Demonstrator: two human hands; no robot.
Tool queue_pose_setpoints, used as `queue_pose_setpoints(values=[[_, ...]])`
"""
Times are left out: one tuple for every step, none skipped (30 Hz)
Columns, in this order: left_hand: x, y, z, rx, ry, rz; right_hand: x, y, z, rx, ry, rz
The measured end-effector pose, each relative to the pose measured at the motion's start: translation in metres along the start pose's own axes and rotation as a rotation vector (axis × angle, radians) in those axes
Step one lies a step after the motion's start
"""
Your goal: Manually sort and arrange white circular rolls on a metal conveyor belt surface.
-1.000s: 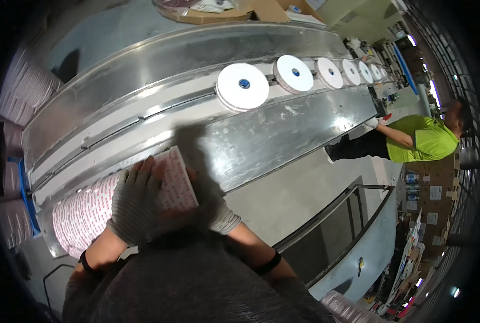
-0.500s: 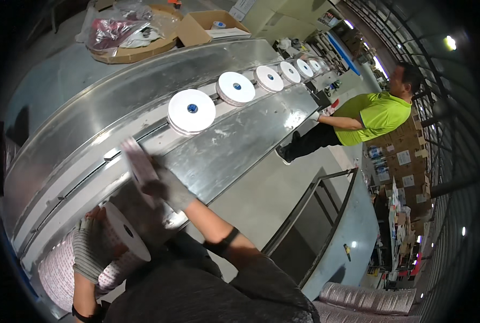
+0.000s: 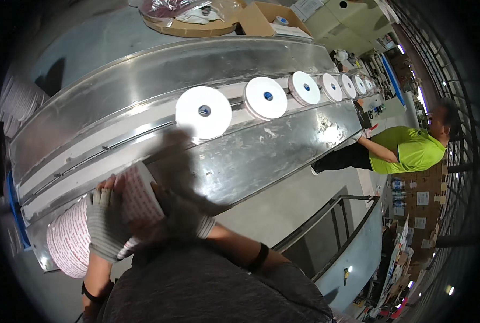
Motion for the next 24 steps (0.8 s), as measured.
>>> queue_pose_setpoints(values=[[0.002,0.002,0.001,0.005,0.001,-0.012,0.007,0.003,0.006,0.011,0.007,0.005],[0.004,0.003,0.002,-0.004,0.017,0.009,0.014,0.008,0.011,-0.004,-0.039,0.013],[0.006,0.004,0.003,-0.013,0.034,0.029,0.016,0.012,0.013,-0.018,-0.084,0.02],[0.011,0.002,0.006,-0.037,-0.022,0.047,0.016,0.015,0.007,0.046,-0.118,0.111],[0.013,0.003,0.005,-0.03,-0.022,0.038,-0.003,0.012,-0.008,0.055,-0.112,0.117],[0.009,0.006,0.002,-0.029,-0.023,0.066,-0.034,0.004,-0.031,0.02,-0.387,0.003],[0.01,0.005,0.0,-0.03,-0.016,0.074,-0.051,0.005,-0.043,0.003,-0.653,-0.122],[0.014,0.001,0.004,-0.052,-0.024,0.09,-0.047,0.009,-0.05,0.013,-0.647,-0.12],[0.015,-0.003,0.005,-0.048,-0.023,0.079,-0.041,0.016,-0.058,-0.051,-0.165,-0.022],[0.015,-0.003,0.006,-0.048,-0.027,0.074,-0.033,0.029,-0.069,-0.11,0.311,0.076],[0.015,-0.003,0.007,-0.049,-0.03,0.068,-0.025,0.046,-0.074,-0.166,0.787,0.179],[0.014,-0.004,0.006,-0.045,-0.027,0.059,-0.008,0.07,-0.068,-0.151,0.381,0.065],[0.012,-0.002,0.005,-0.048,-0.054,0.065,0.006,0.095,-0.06,-0.144,-0.03,-0.052],[0.01,-0.001,0.003,-0.052,-0.082,0.072,-0.014,0.121,-0.061,-0.125,-0.634,-0.077],[0.012,0.002,0.002,-0.056,-0.076,0.065,-0.034,0.142,-0.06,-0.087,-1.233,-0.11],[0.015,0.004,0.001,-0.064,-0.072,0.077,-0.037,0.144,-0.057,-0.085,-1.234,-0.114],[0.016,0.005,-0.001,-0.072,-0.068,0.091,-0.04,0.146,-0.056,-0.003,-1.361,-0.002],[0.017,0.001,-0.004,-0.076,-0.07,0.095,-0.042,0.146,-0.057,0.079,-1.486,0.116],[0.022,-0.007,-0.009,-0.059,-0.043,0.054,-0.046,0.142,-0.052,0.091,-1.481,0.096],[0.026,-0.015,-0.012,-0.038,-0.024,0.02,-0.05,0.116,-0.045,0.124,-1.223,-0.064],[0.028,-0.017,-0.011,-0.043,-0.026,0.016,-0.05,0.084,-0.042,0.148,-0.966,-0.212],[0.029,-0.019,-0.008,-0.067,-0.047,0.008,-0.05,0.059,-0.037,0.176,-0.696,-0.354],[0.033,-0.024,-0.005,-0.083,-0.068,-0.006,-0.034,0.044,-0.02,0.236,-0.521,-0.158],[0.036,-0.02,-0.002,-0.074,-0.1,-0.02,-0.009,0.03,0.003,0.292,-0.344,0.045]])
Point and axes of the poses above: each hand's wrist, its own y-axis towards the middle knuckle, its own z-axis out of the palm, x = y × z, the point moved 1 cm from there along y, towards the middle knuckle, and after that the axes turned 2 degrees about y, right-handed, at the moved point
